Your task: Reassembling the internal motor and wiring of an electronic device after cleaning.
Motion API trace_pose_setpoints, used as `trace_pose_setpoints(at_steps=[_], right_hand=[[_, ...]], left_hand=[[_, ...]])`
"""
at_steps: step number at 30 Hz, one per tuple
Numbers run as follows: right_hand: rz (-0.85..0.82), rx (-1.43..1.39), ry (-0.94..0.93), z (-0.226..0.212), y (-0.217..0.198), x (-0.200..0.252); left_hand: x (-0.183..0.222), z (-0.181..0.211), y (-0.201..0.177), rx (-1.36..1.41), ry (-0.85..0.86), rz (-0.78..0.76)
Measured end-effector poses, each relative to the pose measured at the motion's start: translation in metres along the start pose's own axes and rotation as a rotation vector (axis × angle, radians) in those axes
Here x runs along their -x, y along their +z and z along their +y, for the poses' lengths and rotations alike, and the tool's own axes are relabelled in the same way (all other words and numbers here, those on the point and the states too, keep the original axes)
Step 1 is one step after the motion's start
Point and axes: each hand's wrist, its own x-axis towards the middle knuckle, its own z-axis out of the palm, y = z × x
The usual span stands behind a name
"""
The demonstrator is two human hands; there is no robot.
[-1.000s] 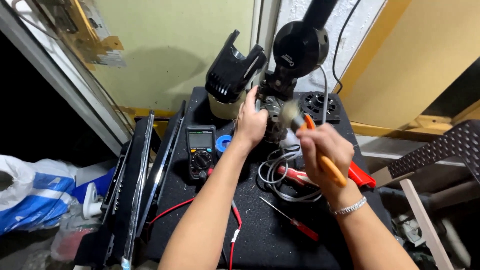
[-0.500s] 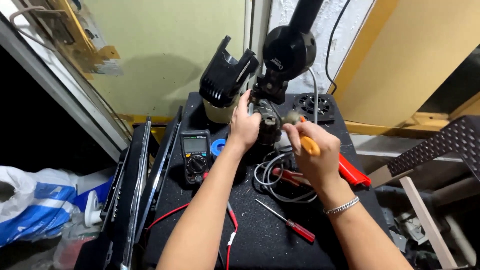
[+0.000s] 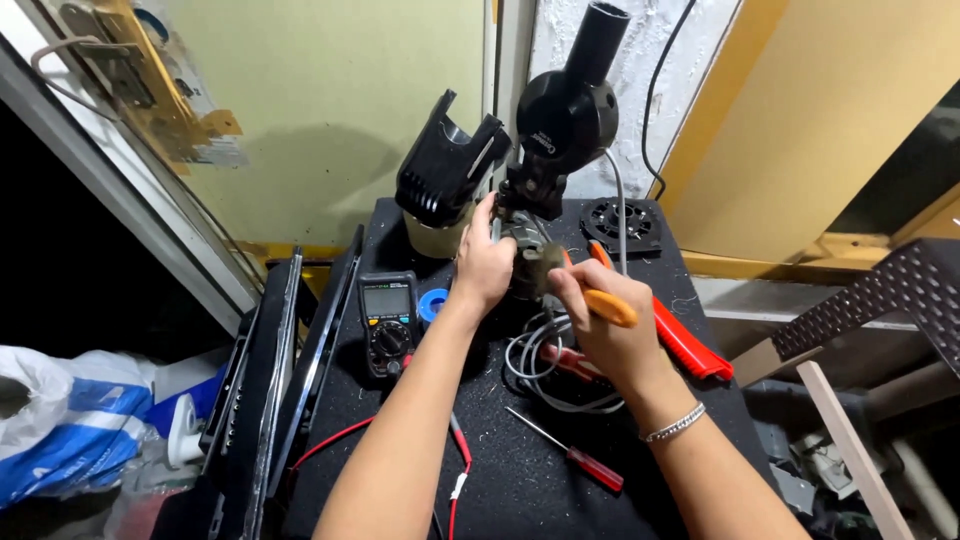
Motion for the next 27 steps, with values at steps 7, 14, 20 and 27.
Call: trace_pose_setpoints(at_steps=[7, 14, 20, 27], right_hand=[[0.105, 0.016, -0.081, 0.01, -0.002, -0.001], [0.057, -0.319, 0.204, -0.011, -0.003, -0.007], [0.023, -0.569, 0.521, -0.015, 0.0, -0.01], [0.182, -0.645, 0.559, 0.006, 0.007, -0.011]], left_hand=[[-0.002, -0.004, 0.003, 0.024, 0.03, 0.025], [-0.005, -0.006, 0.004, -0.003, 0.036, 0.012], [0.002, -0.001, 0.002, -0.011, 0.023, -0.003], [0.003, 0.003, 0.001, 0.001, 0.017, -0.011]])
